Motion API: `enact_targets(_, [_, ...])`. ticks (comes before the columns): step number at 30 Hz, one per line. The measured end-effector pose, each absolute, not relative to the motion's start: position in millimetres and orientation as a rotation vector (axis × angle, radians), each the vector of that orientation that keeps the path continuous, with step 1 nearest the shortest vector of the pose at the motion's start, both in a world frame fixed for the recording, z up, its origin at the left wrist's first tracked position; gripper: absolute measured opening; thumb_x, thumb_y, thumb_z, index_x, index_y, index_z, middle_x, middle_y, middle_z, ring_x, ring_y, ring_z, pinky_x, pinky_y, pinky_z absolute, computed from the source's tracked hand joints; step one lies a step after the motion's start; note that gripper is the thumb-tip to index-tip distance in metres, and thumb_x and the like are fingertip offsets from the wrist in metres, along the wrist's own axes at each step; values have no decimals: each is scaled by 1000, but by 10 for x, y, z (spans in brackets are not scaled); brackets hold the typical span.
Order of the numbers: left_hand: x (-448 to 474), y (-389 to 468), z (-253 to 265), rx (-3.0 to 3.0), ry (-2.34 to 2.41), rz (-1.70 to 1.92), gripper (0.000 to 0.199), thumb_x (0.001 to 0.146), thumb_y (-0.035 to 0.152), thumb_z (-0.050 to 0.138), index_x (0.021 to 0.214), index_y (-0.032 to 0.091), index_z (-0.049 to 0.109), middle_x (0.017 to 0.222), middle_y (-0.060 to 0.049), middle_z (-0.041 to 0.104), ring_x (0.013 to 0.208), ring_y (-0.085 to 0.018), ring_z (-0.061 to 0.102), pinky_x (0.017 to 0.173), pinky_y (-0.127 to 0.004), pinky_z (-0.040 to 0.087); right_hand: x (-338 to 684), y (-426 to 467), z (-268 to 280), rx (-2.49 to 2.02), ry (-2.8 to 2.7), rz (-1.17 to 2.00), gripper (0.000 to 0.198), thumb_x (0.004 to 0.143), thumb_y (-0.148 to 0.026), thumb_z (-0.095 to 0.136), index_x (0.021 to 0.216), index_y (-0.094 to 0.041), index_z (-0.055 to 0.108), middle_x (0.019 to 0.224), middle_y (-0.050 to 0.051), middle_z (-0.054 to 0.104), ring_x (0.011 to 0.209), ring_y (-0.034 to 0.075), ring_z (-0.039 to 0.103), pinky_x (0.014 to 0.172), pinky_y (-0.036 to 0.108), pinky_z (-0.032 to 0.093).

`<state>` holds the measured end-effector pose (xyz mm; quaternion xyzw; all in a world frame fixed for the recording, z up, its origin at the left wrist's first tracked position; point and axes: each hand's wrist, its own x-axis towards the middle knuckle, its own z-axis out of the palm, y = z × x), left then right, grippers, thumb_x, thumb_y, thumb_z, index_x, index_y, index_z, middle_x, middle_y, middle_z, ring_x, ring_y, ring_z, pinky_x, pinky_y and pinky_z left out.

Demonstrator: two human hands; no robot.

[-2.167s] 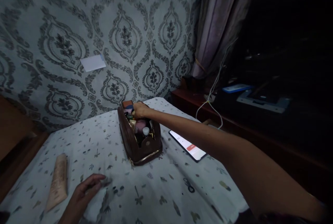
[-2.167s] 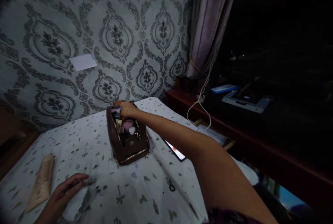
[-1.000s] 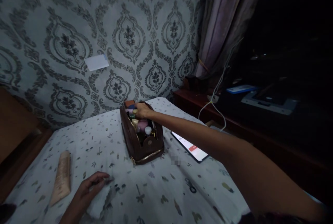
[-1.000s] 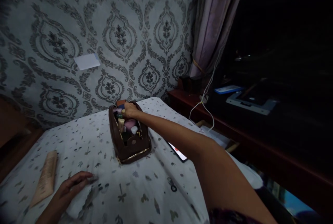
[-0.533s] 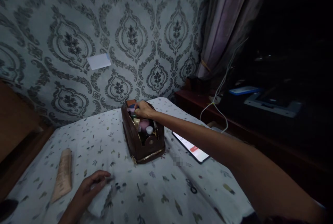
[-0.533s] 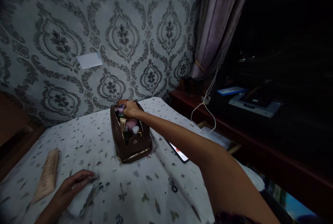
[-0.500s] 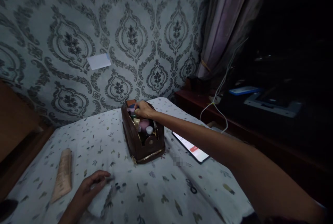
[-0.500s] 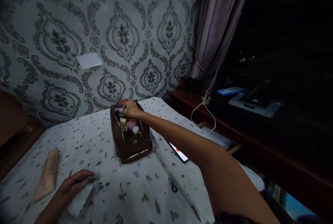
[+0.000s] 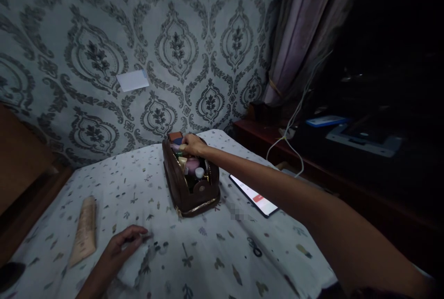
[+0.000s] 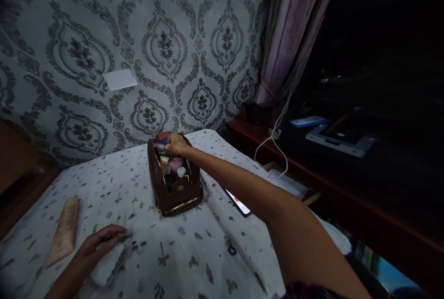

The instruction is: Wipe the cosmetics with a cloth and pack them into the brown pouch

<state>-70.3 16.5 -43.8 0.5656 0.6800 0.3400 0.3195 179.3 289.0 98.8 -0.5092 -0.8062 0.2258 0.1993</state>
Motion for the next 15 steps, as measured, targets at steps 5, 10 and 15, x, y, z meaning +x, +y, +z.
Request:
enact_targets(5, [-677,157,-394,1506,1760,900,54,75,73,61,94,25,78,101,-8,78,95,-28,70,86,-35,56,1786,2948,917,-1468,-2222,650,40,69,-29,82,106,-20,68,84,1,72,72,18,63,56,23,41])
enact_targets(10, [-682,157,-410,1524,1776,908,51,77,70,62,94,25,79,97,-7,78,91,-26,70,83,-33,57,1789,2914,948,-1414,-2222,631,37,75,-28,77,110,-20,70,90,0,73,75,16,63,60,22,42])
enact_targets(15, [-697,173,-427,1531,1757,908,48,77,66,63,93,24,78,98,-8,79,93,-27,71,85,-34,57,1799,2789,1075,-1279,-2283,586,24,82,-29,68,104,-22,75,92,-1,75,83,16,65,70,21,44])
